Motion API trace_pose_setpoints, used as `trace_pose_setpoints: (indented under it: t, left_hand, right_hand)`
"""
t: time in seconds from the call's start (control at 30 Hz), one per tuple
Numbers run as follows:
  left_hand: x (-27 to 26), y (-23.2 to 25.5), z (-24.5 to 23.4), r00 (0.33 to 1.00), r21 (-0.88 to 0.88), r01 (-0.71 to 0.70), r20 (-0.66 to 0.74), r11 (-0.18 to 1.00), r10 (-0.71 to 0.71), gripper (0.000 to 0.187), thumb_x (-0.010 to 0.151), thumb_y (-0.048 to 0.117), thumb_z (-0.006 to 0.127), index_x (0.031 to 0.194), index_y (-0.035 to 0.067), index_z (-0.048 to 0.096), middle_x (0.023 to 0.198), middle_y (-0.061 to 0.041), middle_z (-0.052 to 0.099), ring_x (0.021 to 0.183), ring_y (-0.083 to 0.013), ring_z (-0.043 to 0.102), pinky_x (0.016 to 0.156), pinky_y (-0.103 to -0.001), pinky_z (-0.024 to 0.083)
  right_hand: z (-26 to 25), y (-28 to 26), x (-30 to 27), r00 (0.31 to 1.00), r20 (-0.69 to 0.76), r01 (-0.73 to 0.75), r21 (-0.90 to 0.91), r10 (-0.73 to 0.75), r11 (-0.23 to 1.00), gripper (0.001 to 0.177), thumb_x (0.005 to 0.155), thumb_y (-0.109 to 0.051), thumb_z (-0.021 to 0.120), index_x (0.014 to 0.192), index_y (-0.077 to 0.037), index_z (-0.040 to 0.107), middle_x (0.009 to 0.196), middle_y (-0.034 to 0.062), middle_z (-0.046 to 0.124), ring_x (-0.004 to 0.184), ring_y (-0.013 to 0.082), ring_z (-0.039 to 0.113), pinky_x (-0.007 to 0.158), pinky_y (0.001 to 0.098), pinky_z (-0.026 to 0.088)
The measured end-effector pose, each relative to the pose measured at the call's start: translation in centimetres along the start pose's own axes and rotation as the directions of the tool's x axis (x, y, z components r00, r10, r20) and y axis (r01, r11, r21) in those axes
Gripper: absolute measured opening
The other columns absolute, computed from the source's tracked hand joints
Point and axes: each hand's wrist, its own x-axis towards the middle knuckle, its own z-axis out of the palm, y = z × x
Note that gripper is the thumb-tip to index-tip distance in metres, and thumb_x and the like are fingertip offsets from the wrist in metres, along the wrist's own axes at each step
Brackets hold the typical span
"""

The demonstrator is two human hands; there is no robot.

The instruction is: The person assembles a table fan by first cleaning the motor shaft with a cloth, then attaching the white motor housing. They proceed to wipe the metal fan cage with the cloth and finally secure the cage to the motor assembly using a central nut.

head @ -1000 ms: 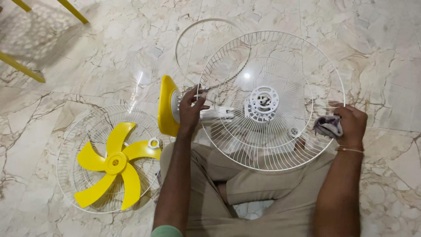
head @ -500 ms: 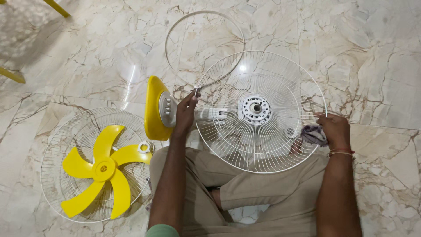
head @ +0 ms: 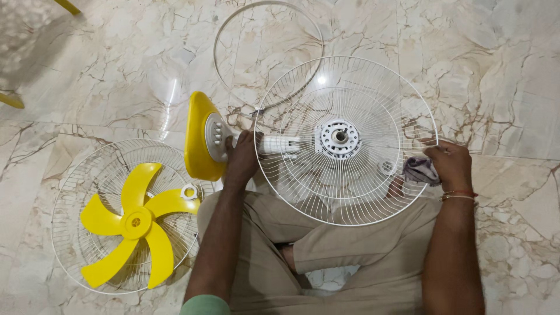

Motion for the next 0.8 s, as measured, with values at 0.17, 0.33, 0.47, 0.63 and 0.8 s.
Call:
trace_pose_setpoints:
  t: [0.17, 0.33, 0.47, 0.63, 0.8]
  left_hand:
    - [-1.0, -1.8, -0.6, 0.993, -0.05, 0.115, 0.038, 0.992, -0.113, 0.063, 0.075, 0.011, 0.076, 0.135, 0.012, 0.058, 0.139, -0.005, 0.06, 0.141, -0.0242, 0.043, 0.11, -0.067, 0.02]
    - [-2.9, -6.0, 0.7, 0.986, -0.319, 0.064, -0.129, 0.946, -0.11, 0.034, 0.09, 0.009, 0.068, 0.124, 0.01, 0.069, 0.118, -0.01, 0.071, 0.116, -0.0239, 0.063, 0.101, -0.049, 0.047]
    - [-2.1, -6.2, 2.1, 0.861, -0.896, -0.184, -0.345, 0.403, -0.374, 0.04, 0.104, 0.012, 0.058, 0.141, -0.002, 0.065, 0.137, -0.02, 0.071, 0.122, -0.0281, 0.07, 0.108, -0.043, 0.053]
    - [-1.7, -3.4, -0.7, 0.913, -0.987, 0.085, 0.131, -0.136, -0.385, 0.047, 0.102, 0.019, 0.049, 0.145, 0.002, 0.049, 0.134, -0.014, 0.064, 0.104, -0.0282, 0.071, 0.081, -0.043, 0.06]
    - [-1.2, -3.3, 1.4, 0.959, -0.998, -0.036, -0.017, -0.061, -0.285, 0.058, 0.095, 0.0, 0.047, 0.153, -0.001, 0.048, 0.14, -0.019, 0.064, 0.109, -0.0312, 0.072, 0.084, -0.041, 0.064]
  right_hand:
    - [0.7, 0.0, -0.3, 0.988, 0.094, 0.121, 0.008, -0.121, 0.993, 0.03, 0.086, -0.009, 0.076, 0.116, -0.009, 0.08, 0.081, -0.002, 0.067, 0.067, 0.0049, 0.051, 0.06, 0.0222, 0.041]
    - [2.3, -1.3, -0.8, 0.981, 0.135, 0.155, -0.119, -0.139, 0.981, 0.028, 0.089, -0.013, 0.077, 0.117, -0.012, 0.081, 0.076, 0.0026, 0.066, 0.067, 0.0068, 0.052, 0.06, 0.0244, 0.042]
    - [3.6, -2.0, -0.7, 0.959, 0.111, 0.272, -0.102, -0.261, 0.957, 0.026, 0.088, -0.015, 0.075, 0.112, -0.009, 0.08, 0.081, 0.0018, 0.072, 0.072, 0.0051, 0.061, 0.065, 0.0224, 0.048]
    - [3.5, 0.4, 0.8, 0.988, 0.031, 0.148, 0.02, -0.149, 0.989, 0.031, 0.103, -0.033, 0.075, 0.106, -0.003, 0.08, 0.077, 0.0057, 0.068, 0.07, 0.0088, 0.056, 0.064, 0.0255, 0.043]
    - [1.7, 6.3, 5.1, 0.988, -0.141, -0.044, 0.105, 0.058, 0.994, 0.027, 0.092, -0.016, 0.064, 0.1, 0.004, 0.08, 0.078, 0.0044, 0.066, 0.067, 0.0092, 0.057, 0.06, 0.0262, 0.042]
